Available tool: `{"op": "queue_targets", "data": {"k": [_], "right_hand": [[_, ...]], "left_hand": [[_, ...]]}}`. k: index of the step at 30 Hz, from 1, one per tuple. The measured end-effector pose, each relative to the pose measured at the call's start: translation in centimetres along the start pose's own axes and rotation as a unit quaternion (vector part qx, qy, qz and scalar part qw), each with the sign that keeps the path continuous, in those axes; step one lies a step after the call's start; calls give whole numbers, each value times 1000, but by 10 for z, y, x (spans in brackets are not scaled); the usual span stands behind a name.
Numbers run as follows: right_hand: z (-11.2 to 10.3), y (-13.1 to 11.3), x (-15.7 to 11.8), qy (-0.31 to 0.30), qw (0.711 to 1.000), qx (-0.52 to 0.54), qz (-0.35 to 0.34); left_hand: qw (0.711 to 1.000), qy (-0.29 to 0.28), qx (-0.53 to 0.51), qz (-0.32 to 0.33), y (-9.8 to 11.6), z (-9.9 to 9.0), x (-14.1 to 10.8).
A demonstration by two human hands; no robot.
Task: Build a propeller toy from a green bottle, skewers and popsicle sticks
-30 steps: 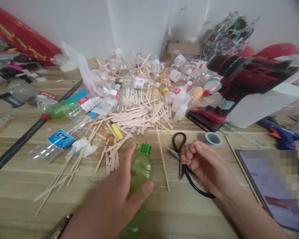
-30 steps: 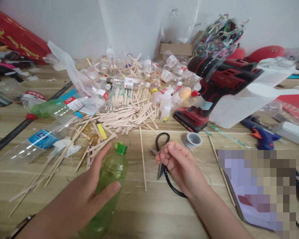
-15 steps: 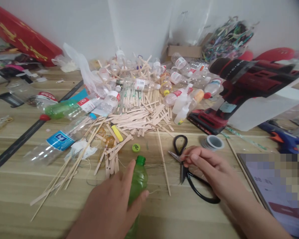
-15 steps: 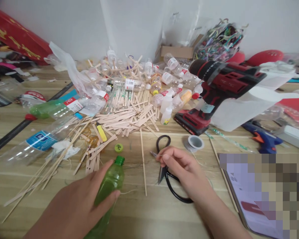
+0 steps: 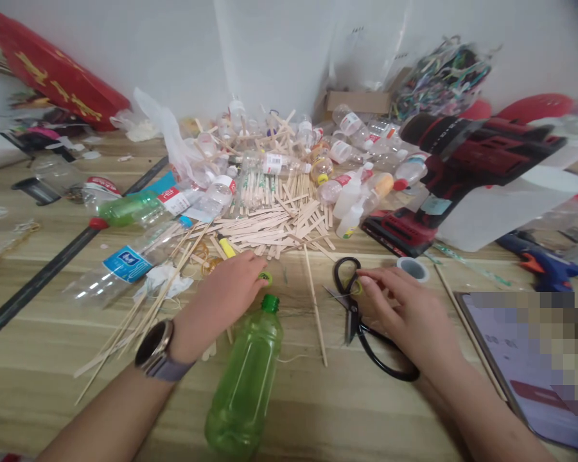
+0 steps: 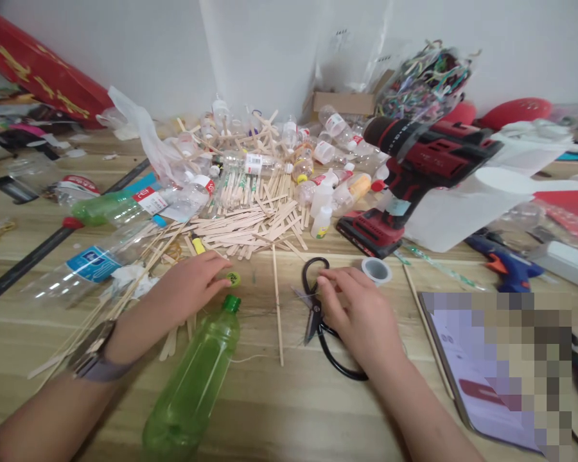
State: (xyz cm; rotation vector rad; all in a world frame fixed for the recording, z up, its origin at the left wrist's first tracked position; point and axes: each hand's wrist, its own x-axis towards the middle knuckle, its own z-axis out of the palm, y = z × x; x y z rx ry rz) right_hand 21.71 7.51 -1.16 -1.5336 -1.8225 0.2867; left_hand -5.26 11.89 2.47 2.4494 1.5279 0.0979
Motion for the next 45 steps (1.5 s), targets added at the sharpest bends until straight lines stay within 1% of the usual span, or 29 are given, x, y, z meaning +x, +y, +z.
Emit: {"op": "queue_targets", "data": {"k": [2,4,7,8,9,11,14,16,18,19,21,23,24,26,28,30,31,33,35,37,38,39,41,45], "right_hand": [[0,-6,4,-17,1000,-2,-7],[0,-15,12,-60,998,-19,-4],[4,-30,29,-140,986,-79,43],[7,-34,35,-152,981,-95,69],[11,-38,42,-157,979,-100,81],[21,-42,53,-177,975,-95,91],[38,-43,63,-216,969,-80,95],[46,-41,66,-229,966,-72,99],[48,-39,67,-230,966,-62,102],[47,-38,67,-228,967,-55,101],[42,-39,67,-221,970,-37,96],[34,-41,67,-204,975,-21,84],[30,-43,68,-193,978,-14,77],[20,-47,69,-169,984,-4,64],[9,-49,72,-139,989,9,50],[-2,-48,76,-81,996,34,27],[-8,-47,77,-37,998,57,15],[-19,-44,79,63,992,109,-2],[-29,-41,77,154,974,166,2],[-35,-41,70,228,941,249,10],[-36,-42,64,255,921,295,14],[-37,-44,57,277,898,340,19],[-35,-47,44,287,873,394,31],[-25,-47,26,266,855,443,37]], "left_hand": [[1000,-10,4,20,-3,6,8],[1000,-17,3,25,-5,10,12],[999,-23,-1,28,-7,15,14],[999,-23,-2,28,-7,17,15],[999,-21,-2,27,-7,18,15],[1000,-12,-4,20,-8,17,16],[1000,11,-12,1,-5,10,14],[999,25,-25,-12,2,2,9],[998,36,-51,-13,14,-4,1],[995,40,-86,0,22,-6,-3],[991,16,-109,79,37,-6,-12],[986,-34,-94,135,50,-2,-18],[983,-51,-91,152,54,1,-19],[977,-84,-91,175,59,7,-20],[973,-110,-90,184,59,12,-19],[971,-130,-87,183,57,14,-17],[971,-131,-90,180,56,14,-17],[974,-106,-107,166,54,11,-16],[980,-53,-130,143,53,7,-17],[981,-2,-147,123,50,5,-17],[981,14,-152,122,49,5,-17],[980,25,-155,124,48,5,-18],[978,42,-154,135,45,7,-19],[976,74,-136,151,43,12,-21]]}}
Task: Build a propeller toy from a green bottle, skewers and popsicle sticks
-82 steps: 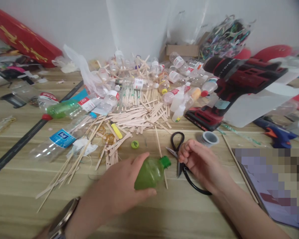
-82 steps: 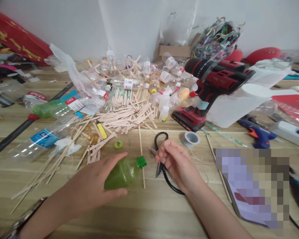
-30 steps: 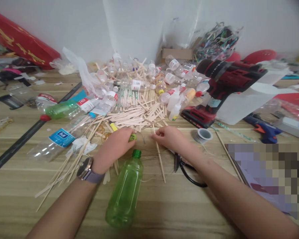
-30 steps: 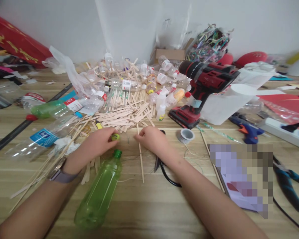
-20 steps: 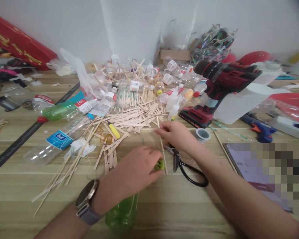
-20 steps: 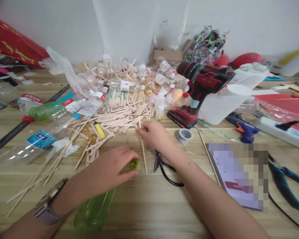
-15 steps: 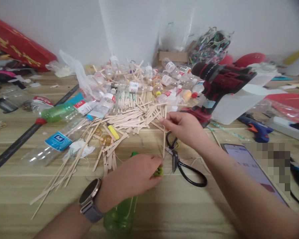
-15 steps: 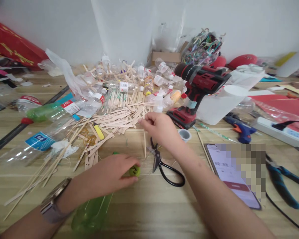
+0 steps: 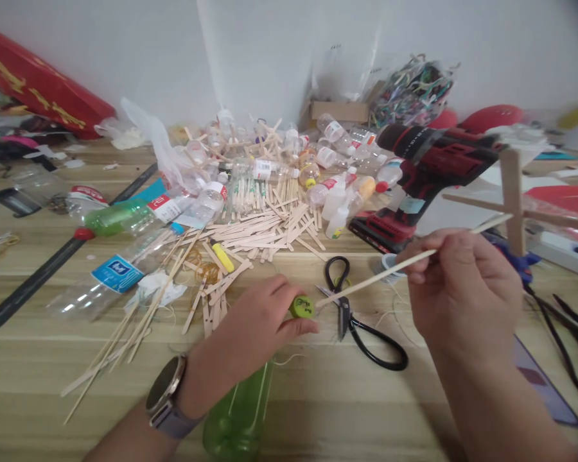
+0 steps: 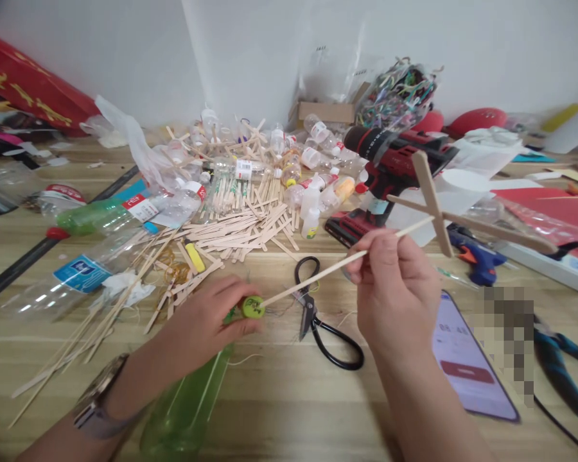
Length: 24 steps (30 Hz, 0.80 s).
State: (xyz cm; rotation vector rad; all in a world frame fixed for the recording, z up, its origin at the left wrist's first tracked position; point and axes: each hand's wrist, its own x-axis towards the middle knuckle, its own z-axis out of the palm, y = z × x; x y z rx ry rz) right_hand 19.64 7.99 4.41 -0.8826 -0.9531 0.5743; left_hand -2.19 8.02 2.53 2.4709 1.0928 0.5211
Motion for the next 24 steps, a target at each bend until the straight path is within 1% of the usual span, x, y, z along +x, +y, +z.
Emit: {"op": "queue_targets", "data": {"k": [5,9,13,17,20,22,24], "right_hand": [[-2,14,-6,-26,1000,7,16],[-4,16,-8,-31,999,-1,17],[-3,14,-9,-24,1000,0,20],[-2,15,-11,-29,999,-3,27],[-4,15,-13,-33,999,-5,25],[-5,13,-15,-45,999,-7,6],[-7,11,-19,-73,997,-26,-12]], "left_hand": [[999,32,2,22,0,3,-2],[999,36,5,25,1,4,-4],[999,27,1,22,2,4,-5],[999,24,10,44,2,4,-4],[999,5,29,46,3,3,-2],[999,-14,38,31,5,1,-2],[999,-29,38,18,9,1,-2]]}}
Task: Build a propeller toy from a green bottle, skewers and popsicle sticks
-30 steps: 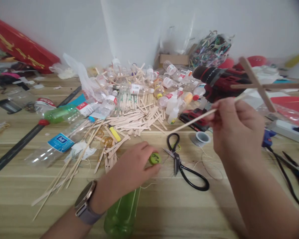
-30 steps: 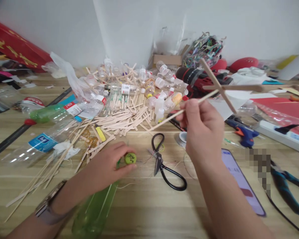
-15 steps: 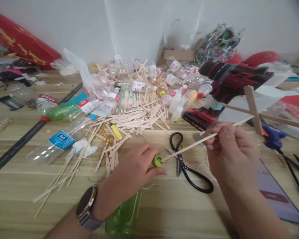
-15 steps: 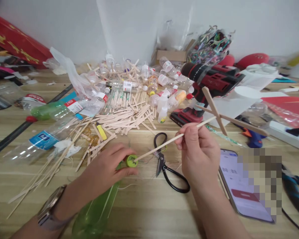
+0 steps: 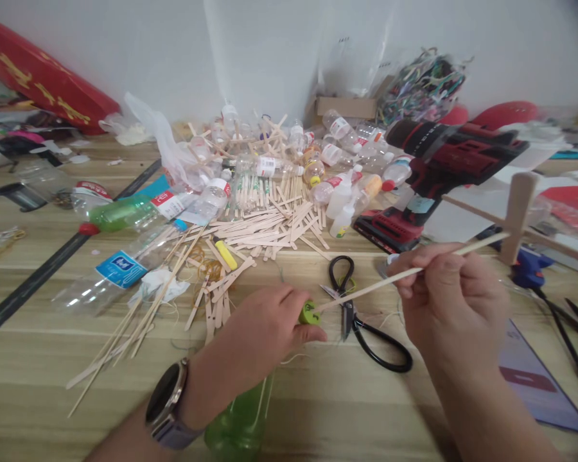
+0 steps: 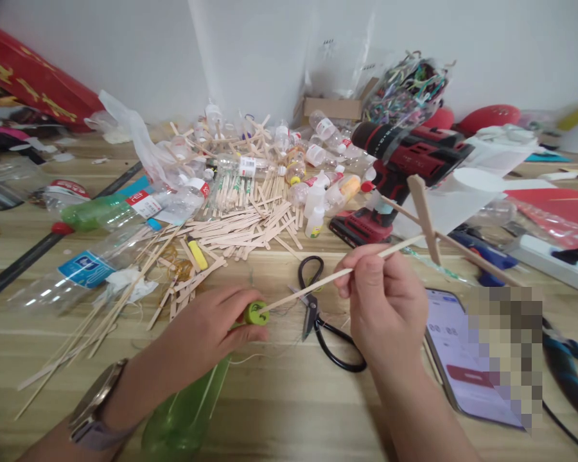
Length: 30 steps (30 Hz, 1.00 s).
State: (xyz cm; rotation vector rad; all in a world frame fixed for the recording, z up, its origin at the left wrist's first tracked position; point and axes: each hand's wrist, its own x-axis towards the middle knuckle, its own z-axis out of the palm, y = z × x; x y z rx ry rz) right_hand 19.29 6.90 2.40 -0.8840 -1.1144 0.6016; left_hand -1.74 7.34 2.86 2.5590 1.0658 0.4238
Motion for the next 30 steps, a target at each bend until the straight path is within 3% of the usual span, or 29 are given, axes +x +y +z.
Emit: {"op": "queue_targets", "data": {"k": [5,9,13,17,22,30], "right_hand": [[9,-2,-14,-168,980,-102,6],[22,-1,-22,-251,961,-113,0],[25,1,-23,-245,965,-81,41],[23,8,-28,-290,948,-54,120],[27,15,-33,-306,935,19,177],[18,15,-23,-163,971,28,173]], "left_hand": [[996,-3,-77,-48,9,-2,-3],[952,19,-293,-92,12,-3,-6],[886,38,-443,-134,12,-1,-6],[823,45,-545,-156,12,6,-2],[787,51,-592,-167,12,8,0],[727,-6,-659,-191,19,4,0]]}}
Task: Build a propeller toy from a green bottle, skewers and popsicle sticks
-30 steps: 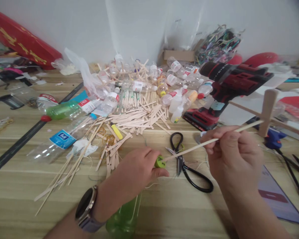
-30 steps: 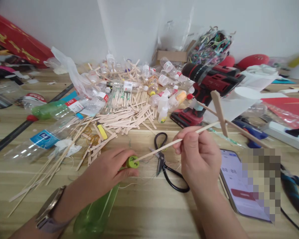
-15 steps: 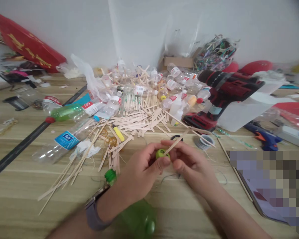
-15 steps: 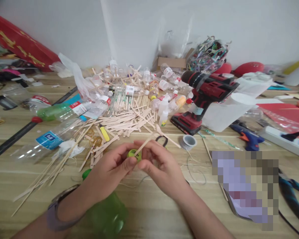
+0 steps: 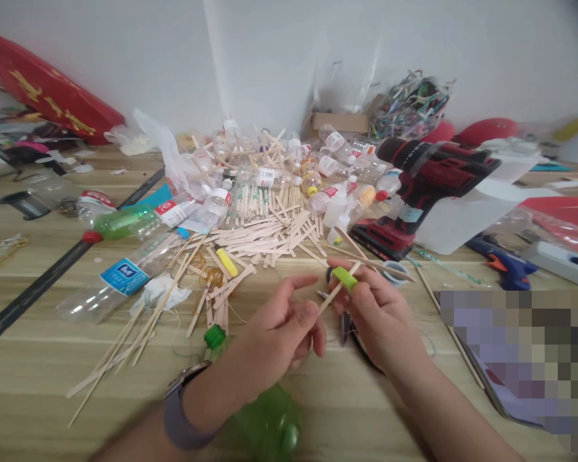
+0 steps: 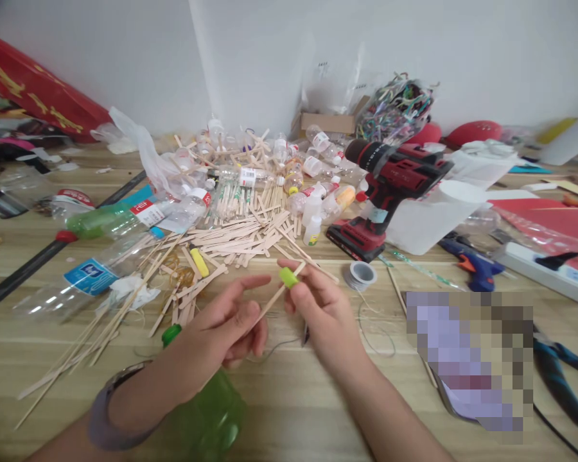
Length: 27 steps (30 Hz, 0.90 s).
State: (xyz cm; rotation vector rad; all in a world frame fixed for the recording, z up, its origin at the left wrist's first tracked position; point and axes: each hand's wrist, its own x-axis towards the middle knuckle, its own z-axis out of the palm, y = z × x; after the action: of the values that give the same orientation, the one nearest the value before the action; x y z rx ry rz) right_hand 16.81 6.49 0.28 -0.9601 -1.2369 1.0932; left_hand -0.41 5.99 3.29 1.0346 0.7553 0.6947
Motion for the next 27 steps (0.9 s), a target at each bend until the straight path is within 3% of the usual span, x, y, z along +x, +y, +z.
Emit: {"op": "queue_targets", "data": {"k": [3,6,11,16,19,21,24,26,27], "right_hand": [[2,6,-1,27,999,24,19],[11,12,-4,37,995,72,55],[25,13,-12,-11,990,78,115],[24,1,-9,63,979,132,143],[17,-6,-3,91,973,160,141],[11,-9,2,90,969,176,151],[3,-11,7,96,961,195,171],[-1,-10,9,102,957,198,187],[-2,-9,10,99,955,197,196]], "left_hand": [[999,-29,-39,-18,2,3,-2],[994,-19,-96,-40,6,4,-2],[985,5,-159,-67,9,5,0],[987,-7,-107,-118,2,16,-5],[995,-1,67,-78,3,14,-16],[960,41,276,7,5,5,-28],[827,212,512,99,3,-14,-51],[746,297,589,89,-6,-25,-67],[730,306,608,61,-13,-27,-73]]}}
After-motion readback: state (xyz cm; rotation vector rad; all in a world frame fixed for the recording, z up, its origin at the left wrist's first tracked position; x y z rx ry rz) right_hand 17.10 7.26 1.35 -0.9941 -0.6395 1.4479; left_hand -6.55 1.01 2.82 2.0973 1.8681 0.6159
